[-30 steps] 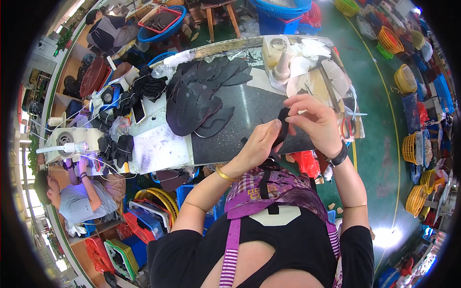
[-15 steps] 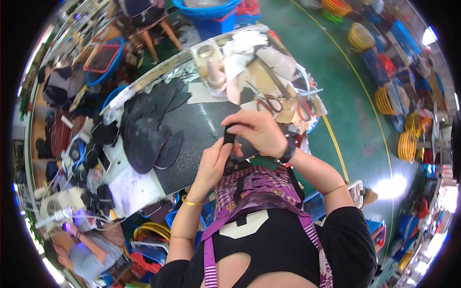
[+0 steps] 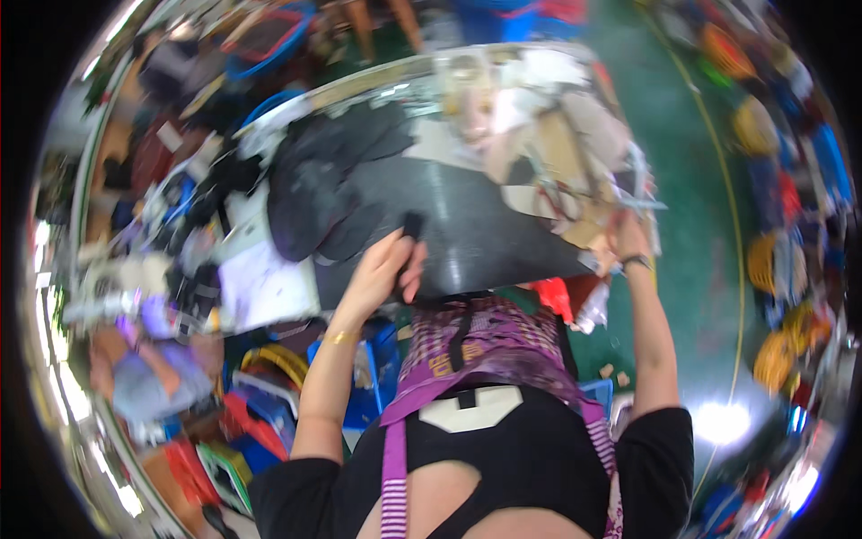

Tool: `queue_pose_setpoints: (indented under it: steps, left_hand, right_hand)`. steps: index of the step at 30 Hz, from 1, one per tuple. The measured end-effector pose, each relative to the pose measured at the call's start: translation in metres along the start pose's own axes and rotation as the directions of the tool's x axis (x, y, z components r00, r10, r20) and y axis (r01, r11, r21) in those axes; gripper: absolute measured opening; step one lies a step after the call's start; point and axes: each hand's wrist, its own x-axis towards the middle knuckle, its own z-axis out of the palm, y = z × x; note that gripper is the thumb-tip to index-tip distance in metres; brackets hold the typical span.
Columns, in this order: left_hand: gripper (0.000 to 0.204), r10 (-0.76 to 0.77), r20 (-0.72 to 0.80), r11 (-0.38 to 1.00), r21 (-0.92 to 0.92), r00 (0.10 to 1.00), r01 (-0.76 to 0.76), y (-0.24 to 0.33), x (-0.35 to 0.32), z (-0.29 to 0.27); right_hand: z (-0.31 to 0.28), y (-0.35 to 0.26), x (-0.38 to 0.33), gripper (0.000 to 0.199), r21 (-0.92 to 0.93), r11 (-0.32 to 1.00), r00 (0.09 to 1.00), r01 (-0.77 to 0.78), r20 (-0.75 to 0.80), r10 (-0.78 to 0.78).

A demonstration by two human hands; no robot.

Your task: The person applies glue to black shoe components with an applicator, cuts a black strap into segments using scissors, and attaches the cut pieces onto the shoe components by hand.

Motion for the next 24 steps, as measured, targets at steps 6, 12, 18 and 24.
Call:
queue_pose_setpoints:
  steps: [6,12,18,24]
  left_hand:
    - [0.029,-0.115,-0.018,0.993,0.005,0.993,0.115,-0.003,0.017,-0.024]
    - [0.027,-0.076,0.197,0.991,0.125,0.978,0.052,-0.007,0.030,-0.005]
    - [0.026,-0.205,0.396,0.978,0.121,0.895,0.171,0.000,0.041,0.018]
    - [0.025,-0.139,0.319,0.990,0.015,0.938,0.142,-0.010,0.032,0.003]
  right_hand:
    - [-0.071,-0.019,-0.053,0.051,0.231,0.969,0.994,-0.092,-0.038,0.103]
    - [-0.098,-0.116,-0.118,0.048,0.897,0.396,0.894,-0.197,0.330,-0.302]
    - [-0.114,-0.264,-0.116,0.057,0.910,0.415,0.805,0.022,0.230,-0.547]
    - [-0.093,-0.276,-0.100,0.060,0.838,0.489,0.815,0.242,0.098,-0.572]
